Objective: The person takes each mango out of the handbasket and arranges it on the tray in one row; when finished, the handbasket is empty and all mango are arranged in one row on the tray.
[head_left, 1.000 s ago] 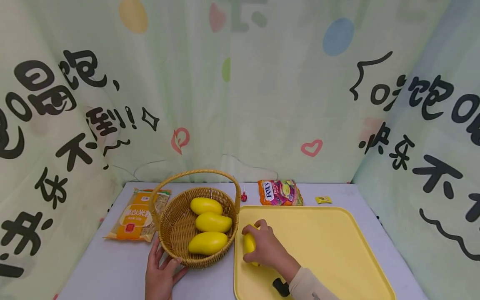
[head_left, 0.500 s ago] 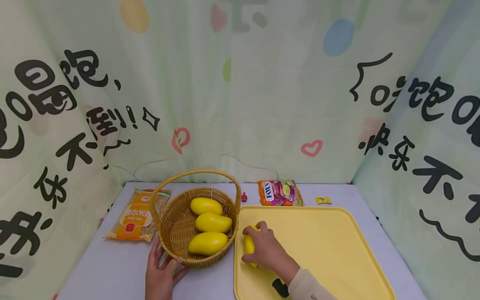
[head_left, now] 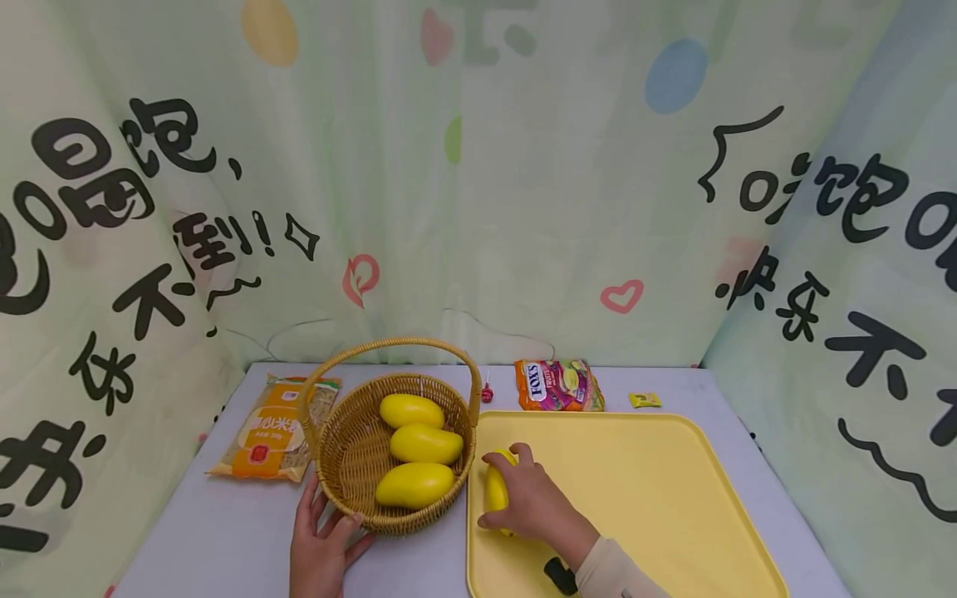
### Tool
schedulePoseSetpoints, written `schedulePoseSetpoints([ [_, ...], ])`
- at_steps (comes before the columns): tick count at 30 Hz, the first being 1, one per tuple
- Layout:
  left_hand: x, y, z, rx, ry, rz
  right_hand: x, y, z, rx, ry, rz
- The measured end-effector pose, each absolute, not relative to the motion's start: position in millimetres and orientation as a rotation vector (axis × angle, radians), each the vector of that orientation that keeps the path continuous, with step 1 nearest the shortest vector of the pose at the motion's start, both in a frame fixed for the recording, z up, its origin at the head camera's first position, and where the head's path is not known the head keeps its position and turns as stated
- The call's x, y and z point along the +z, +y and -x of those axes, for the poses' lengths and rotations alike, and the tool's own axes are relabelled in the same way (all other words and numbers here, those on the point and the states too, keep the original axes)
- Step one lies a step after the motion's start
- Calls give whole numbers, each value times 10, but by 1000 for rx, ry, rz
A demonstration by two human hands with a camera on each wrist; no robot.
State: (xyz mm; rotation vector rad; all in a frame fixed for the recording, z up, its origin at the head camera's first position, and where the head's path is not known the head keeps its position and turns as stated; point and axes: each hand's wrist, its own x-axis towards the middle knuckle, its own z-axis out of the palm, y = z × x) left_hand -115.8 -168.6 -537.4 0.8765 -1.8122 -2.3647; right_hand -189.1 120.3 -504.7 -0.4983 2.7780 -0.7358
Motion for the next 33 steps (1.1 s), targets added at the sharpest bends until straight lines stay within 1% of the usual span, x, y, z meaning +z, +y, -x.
schedulePoseSetpoints([
  [16,-5363,-1678,1162,-2365,-1815,-888,-5000,1283,1839,-840,2688,513],
  [29,-5367,-1681,1163,-2361,-1823,-884,-4914,1404,1809,-932,2639,476],
  [33,-5369,-1681,1167,-2359,-1819,-893,-4892,1476,1786,-991,2625,517],
])
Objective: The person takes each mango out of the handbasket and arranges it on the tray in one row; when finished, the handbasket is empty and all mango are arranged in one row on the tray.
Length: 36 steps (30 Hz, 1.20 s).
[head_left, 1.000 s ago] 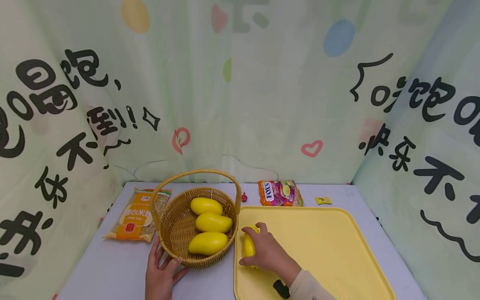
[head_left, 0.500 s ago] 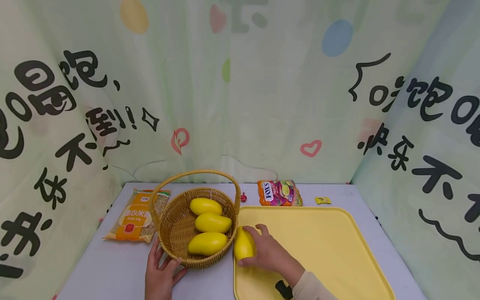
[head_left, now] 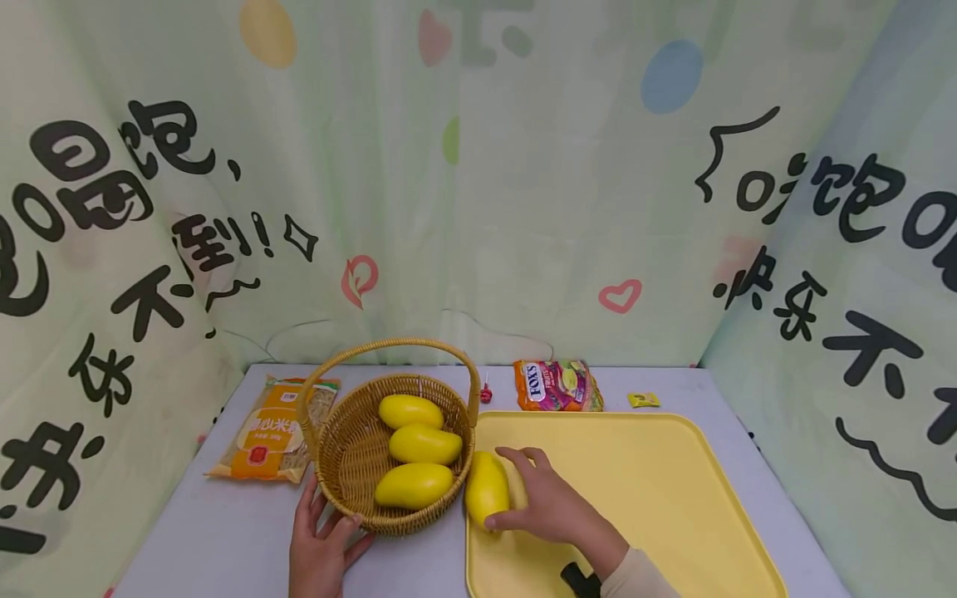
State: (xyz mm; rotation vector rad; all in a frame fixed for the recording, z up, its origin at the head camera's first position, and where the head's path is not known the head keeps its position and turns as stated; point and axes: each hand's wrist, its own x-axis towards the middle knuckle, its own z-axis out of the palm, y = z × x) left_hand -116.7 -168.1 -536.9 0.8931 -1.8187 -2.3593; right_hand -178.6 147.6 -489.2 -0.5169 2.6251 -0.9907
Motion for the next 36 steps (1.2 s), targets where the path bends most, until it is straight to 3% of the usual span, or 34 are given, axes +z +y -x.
schedulePoseSetpoints([
  [23,-5387,-1681,1182,-2359,-1810,-888,-4703,1738,1515,-1466,2532,368],
  [36,-5361,-1677,1166,-2370,-1796,-874,-4569,1418,1490,-1444,2594,664],
])
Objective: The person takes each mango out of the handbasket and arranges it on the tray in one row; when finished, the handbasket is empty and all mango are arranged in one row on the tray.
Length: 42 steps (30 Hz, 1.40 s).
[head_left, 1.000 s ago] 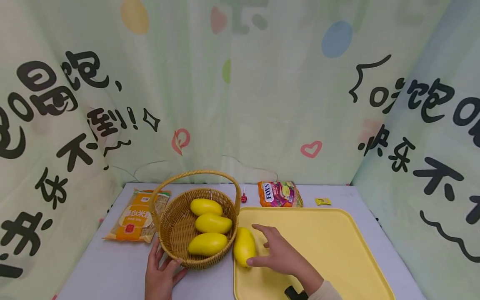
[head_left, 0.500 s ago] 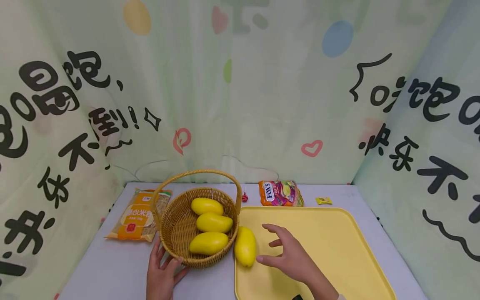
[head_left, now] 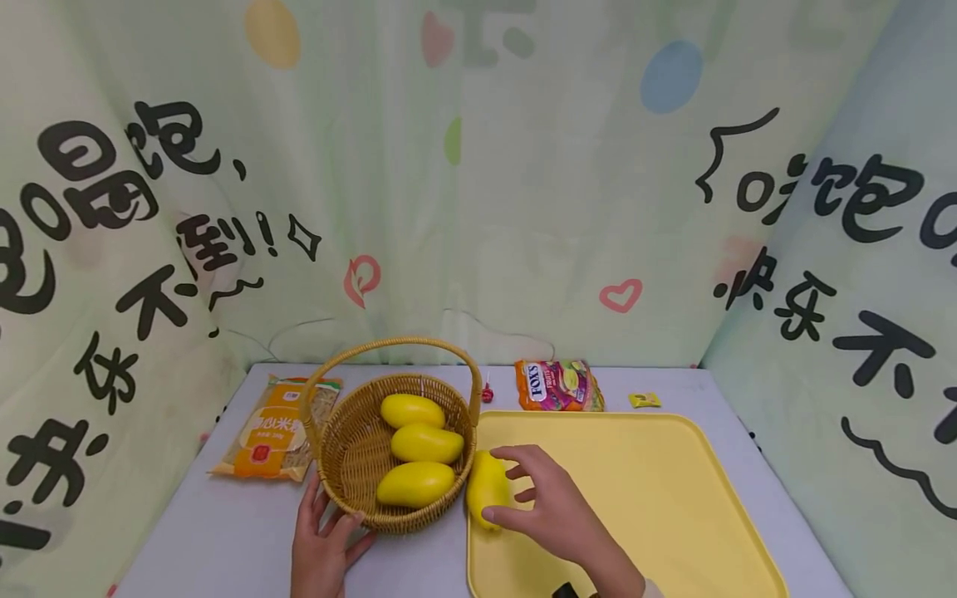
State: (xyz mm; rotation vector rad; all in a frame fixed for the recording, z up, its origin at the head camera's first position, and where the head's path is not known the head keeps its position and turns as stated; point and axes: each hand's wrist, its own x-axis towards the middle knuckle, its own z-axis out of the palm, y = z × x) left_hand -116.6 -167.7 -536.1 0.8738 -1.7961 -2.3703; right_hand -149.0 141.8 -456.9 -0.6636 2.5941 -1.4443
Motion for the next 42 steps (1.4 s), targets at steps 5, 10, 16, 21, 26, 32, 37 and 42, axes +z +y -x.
schedulePoseSetpoints([
  [5,-5373,-1676,1176,-2371,-1807,-878,-4503,1255,1535,-1353,2591,785],
  [10,-5382,-1680,1180,-2383,-1809,-873,-4471,1105,1588,-1211,2593,901],
  [16,-5386,-1683,1192,-2392,-1818,-876,-4417,925,1678,-985,2639,1031],
  [21,-5393,-1678,1199,-2394,-1821,-880,-4338,760,1783,-859,2656,1070],
  [26,-5395,-1672,1192,-2396,-1821,-865,-4285,609,1947,-730,2599,1099],
  [32,-5387,-1678,1198,-2400,-1831,-887,-4286,453,2088,-547,2544,1113],
  [37,-5362,-1683,1193,-2404,-1830,-887,-4338,340,2183,-460,2528,1100],
  [42,-5346,-1692,1171,-2403,-1814,-882,-4400,233,2229,-366,2541,1086],
])
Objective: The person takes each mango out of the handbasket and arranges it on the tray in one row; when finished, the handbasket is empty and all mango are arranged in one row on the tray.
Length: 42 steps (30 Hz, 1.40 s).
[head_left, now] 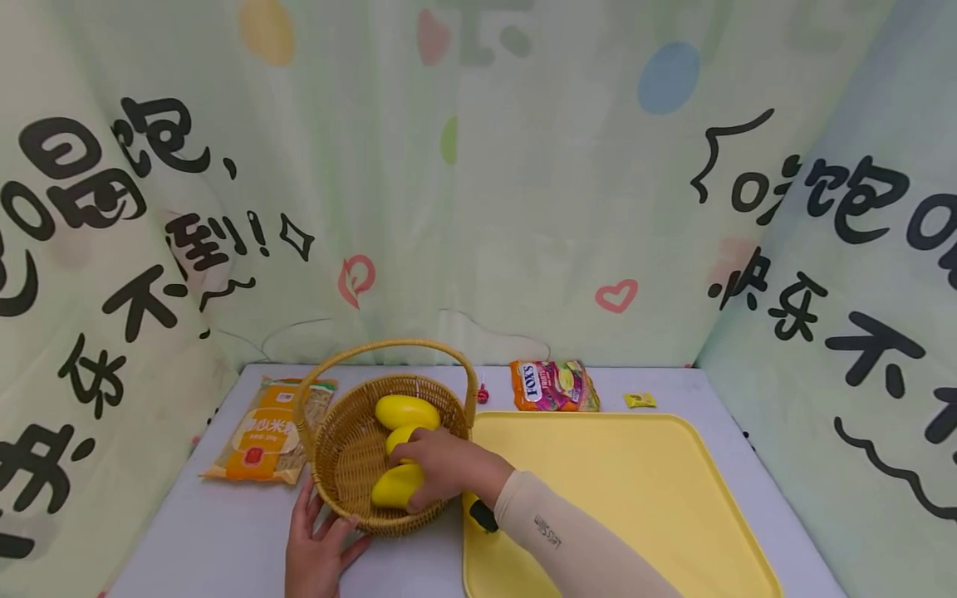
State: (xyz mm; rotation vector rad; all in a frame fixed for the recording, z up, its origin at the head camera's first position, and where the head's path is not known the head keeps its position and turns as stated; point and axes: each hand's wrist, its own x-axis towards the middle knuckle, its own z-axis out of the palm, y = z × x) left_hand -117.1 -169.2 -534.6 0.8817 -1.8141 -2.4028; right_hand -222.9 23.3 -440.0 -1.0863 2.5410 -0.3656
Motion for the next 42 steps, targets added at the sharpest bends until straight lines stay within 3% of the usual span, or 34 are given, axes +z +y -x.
schedulePoseSetpoints([
  [13,-5393,-1724,1168,-2407,-1790,-856,-4467,42,2239,-226,2520,1007],
  [42,-5400,-1688,1178,-2382,-1816,-896,-4570,-23,2290,-98,2429,1103],
])
